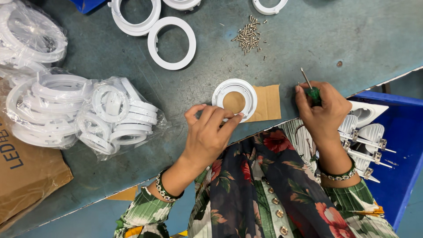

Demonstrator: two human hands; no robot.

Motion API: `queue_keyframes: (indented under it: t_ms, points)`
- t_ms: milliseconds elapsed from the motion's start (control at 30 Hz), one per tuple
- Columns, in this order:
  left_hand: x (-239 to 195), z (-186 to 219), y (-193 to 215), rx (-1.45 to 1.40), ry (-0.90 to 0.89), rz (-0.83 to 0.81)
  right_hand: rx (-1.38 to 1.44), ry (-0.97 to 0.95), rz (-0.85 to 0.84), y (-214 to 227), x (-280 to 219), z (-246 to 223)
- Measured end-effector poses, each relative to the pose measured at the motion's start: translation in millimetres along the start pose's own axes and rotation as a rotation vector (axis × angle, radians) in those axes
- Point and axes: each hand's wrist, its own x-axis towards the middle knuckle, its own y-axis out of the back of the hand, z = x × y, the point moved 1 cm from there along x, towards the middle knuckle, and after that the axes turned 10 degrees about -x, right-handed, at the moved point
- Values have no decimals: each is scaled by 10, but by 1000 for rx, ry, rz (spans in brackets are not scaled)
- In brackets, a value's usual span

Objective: The person places a white plastic ring onto a small piece of cardboard, picks up several small screws, and uses a screwdriver to secure them into the assembly.

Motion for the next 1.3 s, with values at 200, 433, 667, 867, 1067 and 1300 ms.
queue_keyframes:
  t_ms: [200,433,667,867,1067,1300]
  points:
    - [-2,13,-13,-20,22,19,-7,6,1,-7,-7,5]
    - [34,31,-12,-21,58,-26,-21,8,-4,5,-7,-10]
    - [67,10,-21,-53,77,-61,37,13,-19,13,-23,29]
    - [105,-12,17,-73,79,-109,174,65,-147,117,-141,-78]
    - [121,-9,31,-106,96,-138,293,268,-254,9,-79,-360]
    - [47,-126,-120,-138,102,-112,188,310,-344,1,47,-507]
